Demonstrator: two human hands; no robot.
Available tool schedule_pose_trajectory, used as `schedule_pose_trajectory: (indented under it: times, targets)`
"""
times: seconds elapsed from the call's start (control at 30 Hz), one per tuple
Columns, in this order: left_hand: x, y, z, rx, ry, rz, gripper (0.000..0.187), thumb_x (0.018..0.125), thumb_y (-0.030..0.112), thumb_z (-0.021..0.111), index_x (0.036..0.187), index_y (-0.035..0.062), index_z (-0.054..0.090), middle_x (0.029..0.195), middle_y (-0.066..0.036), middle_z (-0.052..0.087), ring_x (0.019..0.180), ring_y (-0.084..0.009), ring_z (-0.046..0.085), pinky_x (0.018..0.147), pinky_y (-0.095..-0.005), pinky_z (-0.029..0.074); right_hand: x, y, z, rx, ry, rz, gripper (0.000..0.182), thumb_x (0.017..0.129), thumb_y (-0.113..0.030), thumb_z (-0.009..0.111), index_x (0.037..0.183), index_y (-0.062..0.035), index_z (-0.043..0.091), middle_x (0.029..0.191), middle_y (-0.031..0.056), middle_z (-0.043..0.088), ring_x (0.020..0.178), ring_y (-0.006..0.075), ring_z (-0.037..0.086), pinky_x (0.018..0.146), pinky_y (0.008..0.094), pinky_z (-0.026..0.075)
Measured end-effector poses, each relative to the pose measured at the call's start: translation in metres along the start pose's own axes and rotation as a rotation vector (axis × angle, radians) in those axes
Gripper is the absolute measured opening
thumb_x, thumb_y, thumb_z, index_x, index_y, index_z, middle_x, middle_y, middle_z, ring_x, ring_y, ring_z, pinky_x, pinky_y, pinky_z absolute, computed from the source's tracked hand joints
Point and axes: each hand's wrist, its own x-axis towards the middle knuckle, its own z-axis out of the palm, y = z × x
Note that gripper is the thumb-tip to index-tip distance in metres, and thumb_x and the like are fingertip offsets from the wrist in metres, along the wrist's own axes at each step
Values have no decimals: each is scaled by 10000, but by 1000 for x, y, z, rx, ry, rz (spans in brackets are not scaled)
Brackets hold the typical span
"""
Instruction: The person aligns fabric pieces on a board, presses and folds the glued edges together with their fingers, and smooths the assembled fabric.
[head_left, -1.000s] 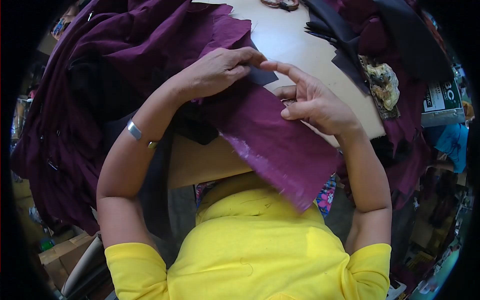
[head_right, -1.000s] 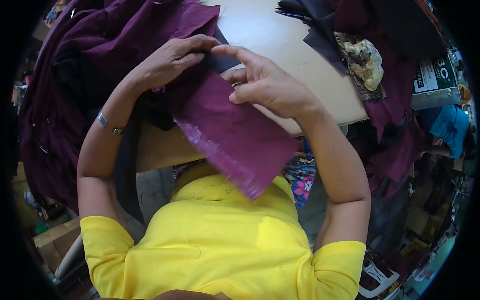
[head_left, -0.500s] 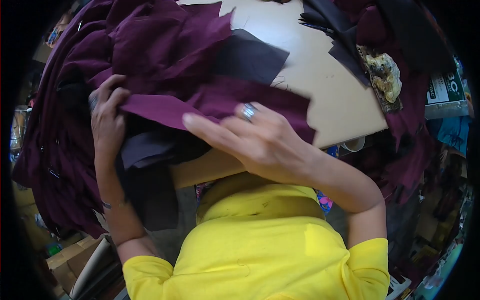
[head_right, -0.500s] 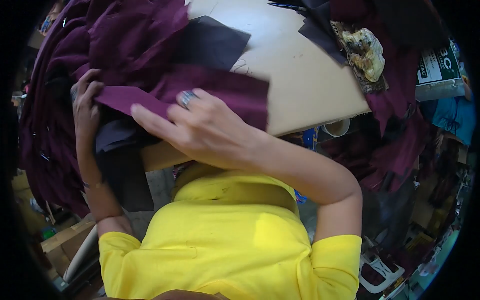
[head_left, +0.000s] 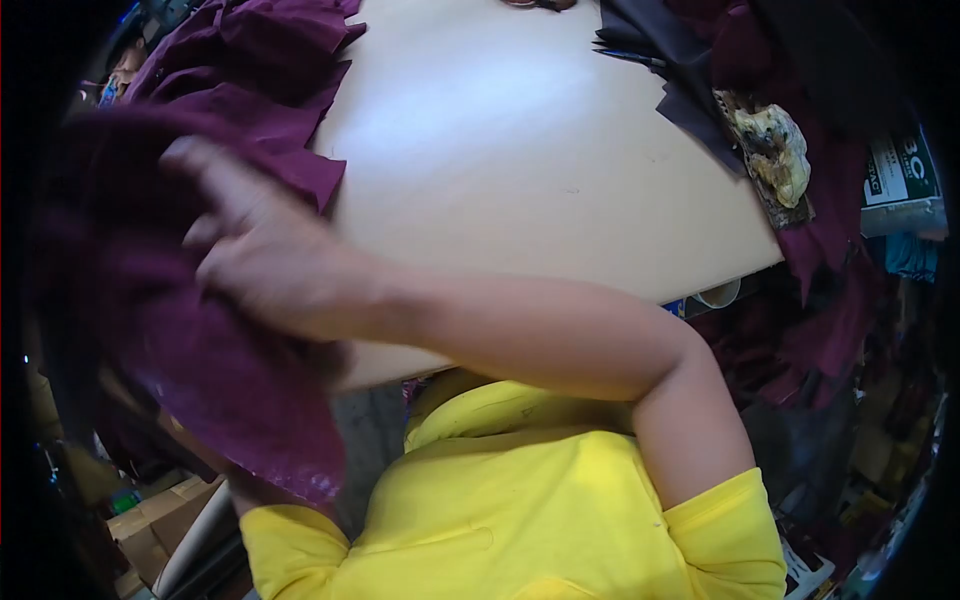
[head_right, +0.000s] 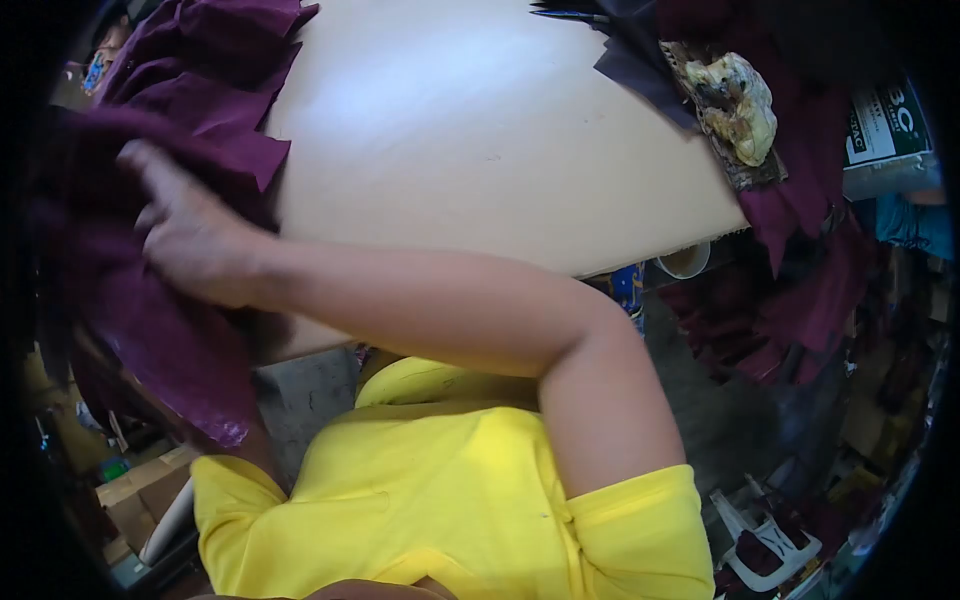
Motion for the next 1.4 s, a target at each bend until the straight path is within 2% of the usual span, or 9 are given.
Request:
schedule_pose_trajectory:
  times: [0.13, 0.27, 0.37, 0.5, 0.7, 0.83, 0.97, 1.23, 1.4]
  targets:
    - [7, 31, 136, -46, -541, 146, 440, 884, 330, 448, 1227, 56, 476, 1208, -153, 508, 1060, -251, 524, 949, -377, 399, -35, -33, -93, -318, 321, -26, 725, 750, 68, 447, 1404, -117, 195, 1014, 155, 585, 644, 92, 511, 503, 225, 425]
    - [-34, 49, 225, -149, -1049, 220, 511, 881, 410, 438, 1250, 56, 456, 1211, -165, 506, 1066, -271, 521, 954, -393, 395, -91, -58, -166, -1310, 654, 19, 680, 763, 33, 384, 1411, -116, 242, 929, 238, 641, 804, 236, 621, 807, 326, 463]
    - [-35, 33, 266, -258, -1078, 132, 567, 880, 470, 430, 1267, 57, 441, 1213, -174, 505, 1071, -286, 518, 958, -405, 391, -111, -60, -184, -1704, 608, 22, 683, 718, 23, 425, 1372, -78, 254, 651, 267, 560, 648, 459, 562, 701, 538, 416]
    - [-10, 1, 295, -545, -999, -85, 644, 877, 550, 420, 1291, 57, 420, 1215, -185, 503, 1077, -305, 514, 962, -421, 387, -64, -74, -176, -1468, 649, 197, 629, 846, -143, 532, 1410, -175, 256, 939, 280, 616, 905, 389, 610, 838, 399, 448]
    - [32, 29, 229, -1426, -1076, -178, 701, 894, 581, 391, 1338, 40, 346, 1211, -205, 499, 1072, -333, 513, 970, -469, 386, -4, -44, -221, -1644, 660, 36, 630, 815, -138, 555, 1384, -125, 285, 715, 269, 599, 710, 434, 598, 711, 495, 465]
    - [29, 28, 203, -523, -515, 36, 650, 913, 512, 420, 1305, -4, 370, 1158, -179, 517, 1051, -281, 528, 961, -427, 402, -4, -42, -227, -1710, 666, -45, 626, 807, -102, 534, 1380, -96, 283, 700, 269, 604, 675, 441, 599, 671, 512, 476]
    - [-53, 75, 215, -101, -1242, 513, 329, 754, 159, 710, 1034, 32, 591, 982, -118, 597, 869, -258, 604, 796, -319, 477, -2, -38, -247, -1798, 590, 16, 637, 806, -57, 484, 1395, -102, 247, 704, 259, 605, 662, 418, 605, 621, 489, 482]
    - [-63, 15, 245, 421, -929, 694, 421, 807, 87, 584, 1221, 77, 502, 1232, -158, 485, 1151, -346, 468, 969, -410, 388, -17, -58, -248, -1911, 471, -199, 656, 788, 5, 405, 1410, -109, 232, 695, 245, 603, 636, 402, 607, 588, 480, 480]
    - [-38, -5, 263, 251, -900, 740, 277, 758, -19, 554, 1029, 33, 536, 1011, -131, 513, 959, -317, 541, 822, -372, 448, -18, -56, -248, -1896, 508, -211, 644, 794, 2, 416, 1407, -106, 250, 710, 250, 605, 649, 399, 609, 601, 476, 481]
